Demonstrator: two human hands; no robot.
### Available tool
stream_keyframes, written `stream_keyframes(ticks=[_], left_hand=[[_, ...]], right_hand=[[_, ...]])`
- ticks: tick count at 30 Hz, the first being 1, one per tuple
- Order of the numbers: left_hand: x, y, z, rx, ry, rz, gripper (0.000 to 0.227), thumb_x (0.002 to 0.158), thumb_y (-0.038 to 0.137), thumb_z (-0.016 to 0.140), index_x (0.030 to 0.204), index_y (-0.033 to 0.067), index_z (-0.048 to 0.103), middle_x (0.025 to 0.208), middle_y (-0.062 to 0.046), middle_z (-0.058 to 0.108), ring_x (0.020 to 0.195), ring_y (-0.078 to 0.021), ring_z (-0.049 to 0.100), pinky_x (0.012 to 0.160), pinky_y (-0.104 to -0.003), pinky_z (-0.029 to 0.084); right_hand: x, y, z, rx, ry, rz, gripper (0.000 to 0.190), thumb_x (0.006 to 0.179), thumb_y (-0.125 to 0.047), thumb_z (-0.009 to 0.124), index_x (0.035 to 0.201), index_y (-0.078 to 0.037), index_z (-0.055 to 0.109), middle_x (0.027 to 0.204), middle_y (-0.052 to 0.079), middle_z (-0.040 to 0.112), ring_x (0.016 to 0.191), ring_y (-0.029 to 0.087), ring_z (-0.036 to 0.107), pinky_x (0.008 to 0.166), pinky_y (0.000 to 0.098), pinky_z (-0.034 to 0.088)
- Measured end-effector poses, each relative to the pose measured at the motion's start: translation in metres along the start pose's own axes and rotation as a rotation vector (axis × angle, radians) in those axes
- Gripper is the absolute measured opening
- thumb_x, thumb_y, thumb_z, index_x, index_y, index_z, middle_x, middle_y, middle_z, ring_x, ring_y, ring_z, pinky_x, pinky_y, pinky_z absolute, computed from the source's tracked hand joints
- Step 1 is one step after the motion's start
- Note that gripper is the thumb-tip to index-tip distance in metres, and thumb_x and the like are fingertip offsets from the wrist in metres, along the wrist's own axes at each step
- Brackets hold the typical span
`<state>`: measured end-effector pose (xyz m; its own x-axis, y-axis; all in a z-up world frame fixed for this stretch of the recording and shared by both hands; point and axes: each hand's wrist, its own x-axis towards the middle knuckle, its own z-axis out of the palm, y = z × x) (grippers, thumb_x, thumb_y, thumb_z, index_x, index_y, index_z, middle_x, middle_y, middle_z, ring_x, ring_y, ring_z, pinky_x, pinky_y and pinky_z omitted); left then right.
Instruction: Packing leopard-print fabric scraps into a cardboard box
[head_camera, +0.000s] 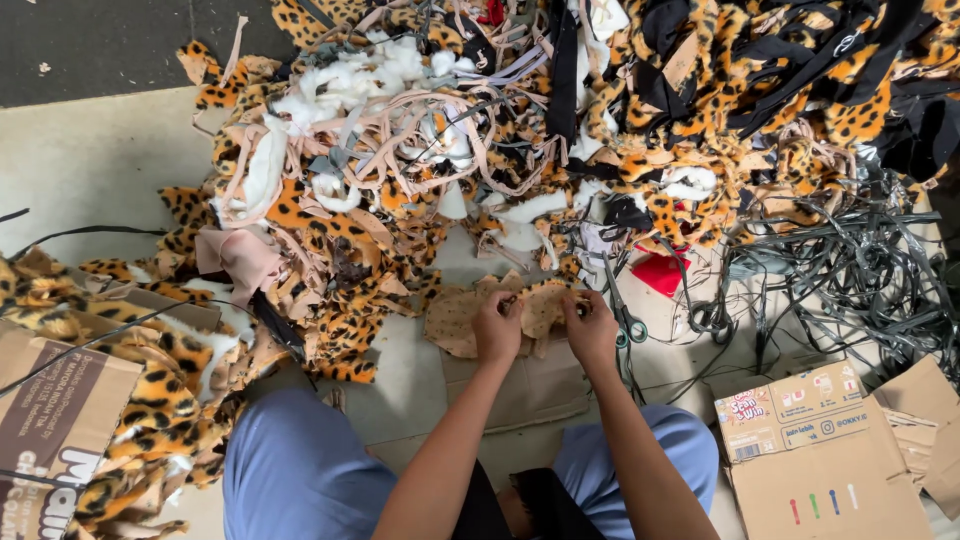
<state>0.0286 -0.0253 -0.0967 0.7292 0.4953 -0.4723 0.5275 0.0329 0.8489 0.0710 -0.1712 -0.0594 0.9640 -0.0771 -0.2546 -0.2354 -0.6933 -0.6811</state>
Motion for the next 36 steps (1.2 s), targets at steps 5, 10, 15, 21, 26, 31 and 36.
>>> stream_keyframes(ticks=[5,10,15,21,26,31,36], left_hand=[[0.011,-0.011,-0.003,0.040,0.067,0.042,0.017,0.098,0.014,0.067,0.104,0.0061,0.054,0.096,-0.021,0.069,0.086,-0.0320,0.072,0.067,-0.046,0.059],[0.020,-0.028,-0.001,0.037,0.054,0.129,0.015,0.100,0.009,0.065,0.099,0.0062,0.051,0.091,-0.017,0.065,0.079,-0.0259,0.069,0.066,-0.042,0.057],[0.007,-0.013,-0.008,0.102,0.056,0.254,0.013,0.101,0.004,0.064,0.103,0.0019,0.051,0.093,-0.019,0.058,0.086,-0.0333,0.068,0.065,-0.045,0.057],[0.000,-0.007,-0.008,0.132,0.072,0.243,0.015,0.099,0.011,0.066,0.099,0.0082,0.051,0.088,-0.013,0.059,0.083,-0.0304,0.070,0.062,-0.043,0.060],[0.007,-0.019,-0.002,0.113,0.123,0.340,0.017,0.094,0.000,0.065,0.093,0.0052,0.050,0.088,-0.019,0.061,0.086,-0.0416,0.070,0.062,-0.044,0.060],[0.006,-0.022,-0.014,0.271,0.118,0.363,0.009,0.095,0.011,0.067,0.094,0.0121,0.059,0.090,-0.009,0.062,0.083,-0.0330,0.071,0.063,-0.043,0.062],[-0.008,-0.004,-0.058,0.375,0.128,0.348,0.008,0.095,0.019,0.067,0.100,0.0165,0.061,0.095,-0.006,0.063,0.083,-0.0292,0.072,0.065,-0.043,0.063]], right_hand=[[-0.003,-0.007,0.006,0.025,0.008,-0.005,0.032,0.097,-0.027,0.073,0.120,-0.006,0.066,0.105,0.026,0.074,0.097,0.042,0.073,0.076,0.0502,0.061],[-0.004,-0.004,0.011,0.020,0.030,-0.051,0.032,0.097,-0.022,0.073,0.122,-0.007,0.059,0.107,0.025,0.073,0.096,0.041,0.073,0.075,0.0507,0.061],[-0.004,0.008,0.020,-0.085,0.121,-0.217,0.042,0.097,-0.024,0.074,0.130,-0.006,0.054,0.115,0.020,0.066,0.111,0.043,0.063,0.088,0.0547,0.056],[-0.024,0.019,0.050,-0.415,0.294,-0.517,0.044,0.098,-0.032,0.065,0.138,-0.020,0.052,0.145,0.008,0.045,0.141,0.033,0.036,0.112,0.0560,0.021],[-0.058,0.006,0.061,-0.503,0.113,-0.808,0.060,0.105,-0.021,0.044,0.163,-0.016,0.030,0.170,0.006,0.024,0.157,0.032,0.011,0.122,0.0530,-0.002],[-0.044,0.030,0.075,-0.639,0.138,-0.864,0.066,0.106,-0.036,0.038,0.167,-0.023,0.019,0.172,0.008,0.015,0.157,0.036,0.007,0.122,0.0559,0.002],[-0.045,0.032,0.080,-0.615,0.076,-0.810,0.062,0.108,-0.047,0.034,0.167,-0.031,0.021,0.171,0.008,0.018,0.157,0.036,0.010,0.121,0.0589,0.005]])
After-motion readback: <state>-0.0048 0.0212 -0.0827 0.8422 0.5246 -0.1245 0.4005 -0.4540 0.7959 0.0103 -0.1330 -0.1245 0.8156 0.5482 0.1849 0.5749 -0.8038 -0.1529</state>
